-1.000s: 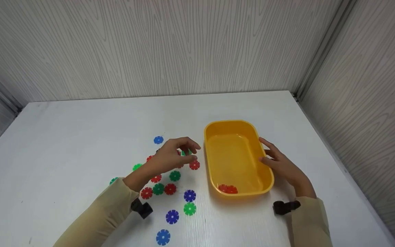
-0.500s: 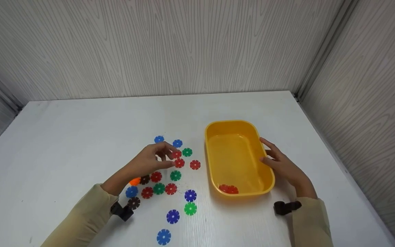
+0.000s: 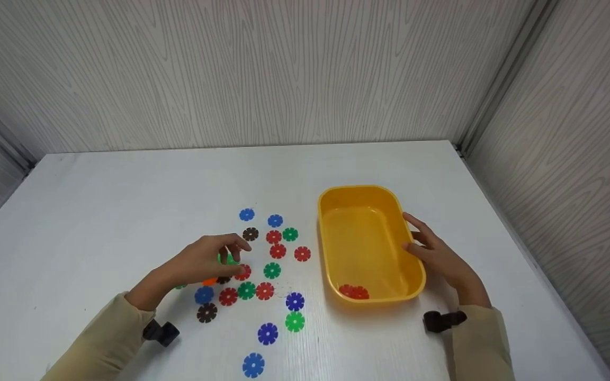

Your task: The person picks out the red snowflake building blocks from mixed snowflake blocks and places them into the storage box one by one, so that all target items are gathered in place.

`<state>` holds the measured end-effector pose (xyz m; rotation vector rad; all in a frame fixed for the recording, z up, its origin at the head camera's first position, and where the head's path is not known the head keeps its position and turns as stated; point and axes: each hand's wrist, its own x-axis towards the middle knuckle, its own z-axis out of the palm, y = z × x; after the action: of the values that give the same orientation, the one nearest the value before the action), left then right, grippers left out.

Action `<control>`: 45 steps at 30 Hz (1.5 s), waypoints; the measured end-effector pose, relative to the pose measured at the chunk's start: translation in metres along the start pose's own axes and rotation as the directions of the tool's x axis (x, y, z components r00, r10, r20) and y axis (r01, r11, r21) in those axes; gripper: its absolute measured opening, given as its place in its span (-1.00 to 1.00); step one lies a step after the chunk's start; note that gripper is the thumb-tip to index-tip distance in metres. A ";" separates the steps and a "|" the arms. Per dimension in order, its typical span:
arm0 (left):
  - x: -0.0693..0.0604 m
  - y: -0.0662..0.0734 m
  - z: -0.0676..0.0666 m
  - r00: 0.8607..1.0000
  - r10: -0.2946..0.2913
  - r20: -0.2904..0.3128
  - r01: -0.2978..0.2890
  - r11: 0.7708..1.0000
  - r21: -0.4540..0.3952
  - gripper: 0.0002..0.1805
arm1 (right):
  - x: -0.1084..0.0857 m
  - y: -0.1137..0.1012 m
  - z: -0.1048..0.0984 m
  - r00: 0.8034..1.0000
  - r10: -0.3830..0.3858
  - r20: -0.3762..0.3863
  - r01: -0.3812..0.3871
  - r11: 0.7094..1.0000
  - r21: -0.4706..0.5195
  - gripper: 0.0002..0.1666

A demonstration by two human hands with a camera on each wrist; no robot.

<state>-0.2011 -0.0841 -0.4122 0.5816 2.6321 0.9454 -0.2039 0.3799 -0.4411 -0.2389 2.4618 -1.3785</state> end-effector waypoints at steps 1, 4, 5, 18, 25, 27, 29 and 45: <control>-0.002 -0.001 -0.001 1.000 -0.004 0.004 0.004 1.000 -0.001 -0.55 | 0.000 0.000 0.000 1.000 -0.002 0.000 0.002 1.000 -0.001 -0.24; -0.007 -0.006 0.000 1.000 0.000 0.020 0.000 1.000 0.001 -0.53 | -0.001 0.001 0.000 1.000 -0.002 -0.001 0.002 1.000 -0.003 -0.24; -0.008 -0.008 0.000 1.000 0.001 0.028 -0.001 1.000 0.002 -0.53 | -0.001 0.001 0.000 1.000 0.001 0.000 -0.001 1.000 0.001 -0.24; -0.017 -0.019 0.005 0.992 -0.070 0.101 0.066 0.997 0.045 -0.52 | 0.000 0.001 -0.001 0.999 0.033 -0.008 -0.033 0.999 0.007 -0.25; -0.022 -0.024 0.008 0.989 -0.054 0.139 0.047 0.998 0.052 -0.59 | 0.000 0.001 0.000 1.000 0.015 0.003 -0.015 1.000 0.022 -0.24; -0.023 -0.024 0.008 0.988 -0.051 0.145 0.041 0.997 0.070 -0.61 | 0.000 0.000 0.000 1.000 0.014 0.004 -0.014 0.999 0.028 -0.24; -0.024 -0.024 0.008 0.988 -0.042 0.151 0.030 0.996 0.086 -0.63 | -0.001 0.000 0.000 1.000 0.014 0.001 -0.014 0.999 0.030 -0.25; -0.024 -0.021 0.010 0.983 -0.055 0.173 0.037 0.994 0.106 -0.73 | -0.002 -0.001 0.000 1.000 0.016 -0.005 -0.016 0.999 0.028 -0.25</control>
<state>-0.1824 -0.1049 -0.4305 0.5960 2.5348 0.7140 -0.2020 0.3796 -0.4399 -0.2087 2.4413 -1.4082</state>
